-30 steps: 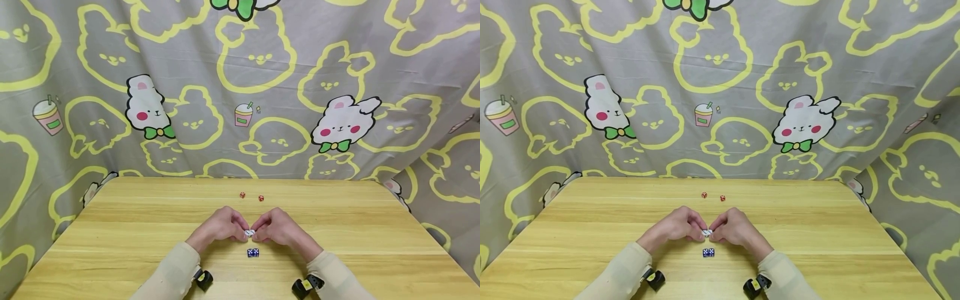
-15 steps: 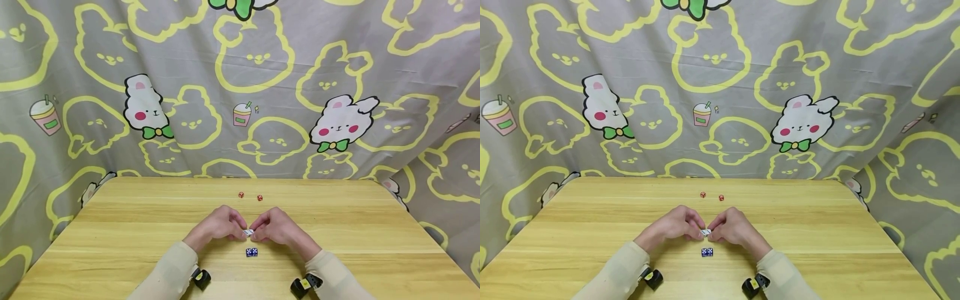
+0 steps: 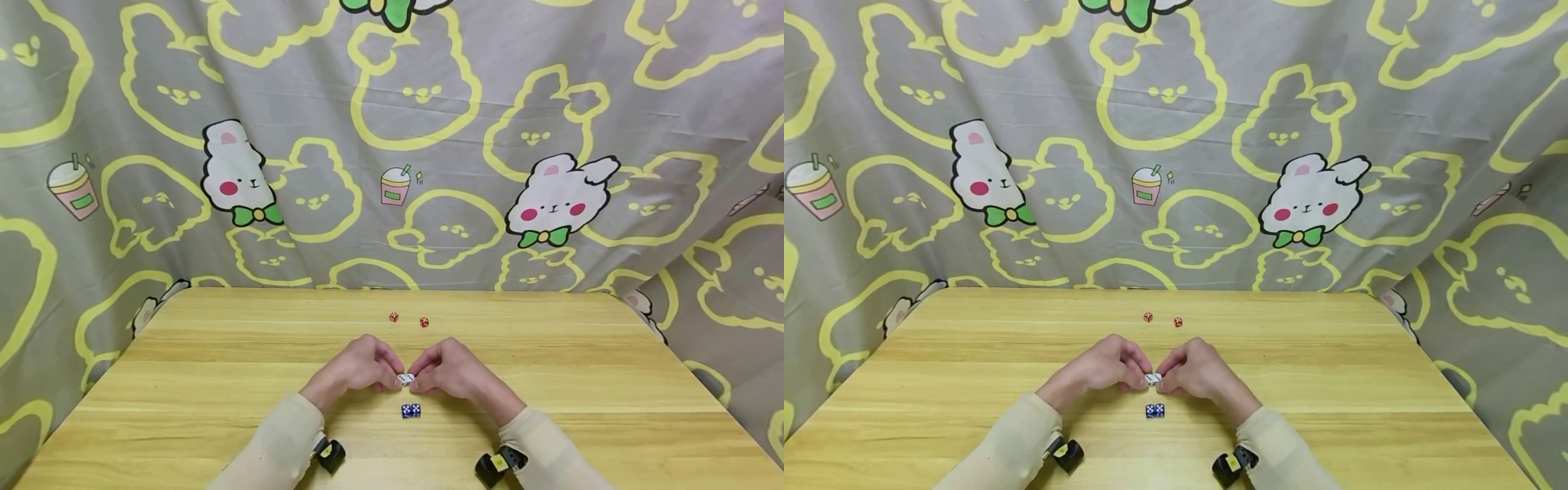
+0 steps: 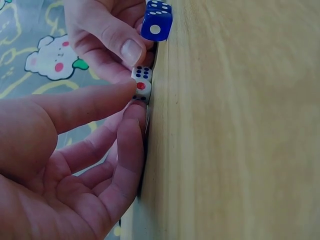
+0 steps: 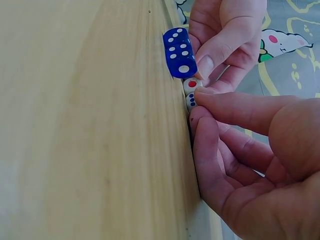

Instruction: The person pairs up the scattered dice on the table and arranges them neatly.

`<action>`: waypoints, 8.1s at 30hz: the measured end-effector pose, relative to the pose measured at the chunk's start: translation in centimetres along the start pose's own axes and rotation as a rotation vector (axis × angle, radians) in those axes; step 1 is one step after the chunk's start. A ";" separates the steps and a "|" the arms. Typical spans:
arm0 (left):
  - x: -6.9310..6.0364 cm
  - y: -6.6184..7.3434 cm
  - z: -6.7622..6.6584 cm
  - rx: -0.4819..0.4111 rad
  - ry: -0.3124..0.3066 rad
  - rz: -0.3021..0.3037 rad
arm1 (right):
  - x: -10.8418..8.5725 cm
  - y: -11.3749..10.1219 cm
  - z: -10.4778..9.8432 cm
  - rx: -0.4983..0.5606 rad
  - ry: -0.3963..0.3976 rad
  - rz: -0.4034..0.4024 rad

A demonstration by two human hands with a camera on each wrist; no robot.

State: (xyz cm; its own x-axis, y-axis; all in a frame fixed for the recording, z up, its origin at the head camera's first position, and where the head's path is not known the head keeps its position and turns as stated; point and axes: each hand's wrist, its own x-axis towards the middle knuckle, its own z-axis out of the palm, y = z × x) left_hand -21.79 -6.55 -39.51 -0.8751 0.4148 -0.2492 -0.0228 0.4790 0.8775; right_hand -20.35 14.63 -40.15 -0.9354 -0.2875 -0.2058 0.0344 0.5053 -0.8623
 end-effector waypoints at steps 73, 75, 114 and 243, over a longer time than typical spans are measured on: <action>7.9 0.8 -2.5 -0.048 0.426 -0.137 | -0.2 0.0 0.1 0.024 0.008 0.008; 8.1 0.8 -2.4 -0.043 0.438 -0.142 | -0.2 0.0 0.1 0.026 0.006 0.009; 7.5 0.7 -2.9 0.080 0.352 -0.088 | -0.1 0.2 0.0 0.031 -0.002 0.010; 2.8 1.1 -1.0 0.205 0.145 -0.028 | 3.3 -0.3 -3.0 -0.006 0.335 0.064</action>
State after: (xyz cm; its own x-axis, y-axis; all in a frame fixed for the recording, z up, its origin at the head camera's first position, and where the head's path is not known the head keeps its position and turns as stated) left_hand -24.73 -5.61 -38.87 -0.9359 0.2910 -0.1984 0.0373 0.6420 0.7658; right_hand -24.46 16.02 -39.19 -0.9951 0.0281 -0.0948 0.0956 0.5190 -0.8494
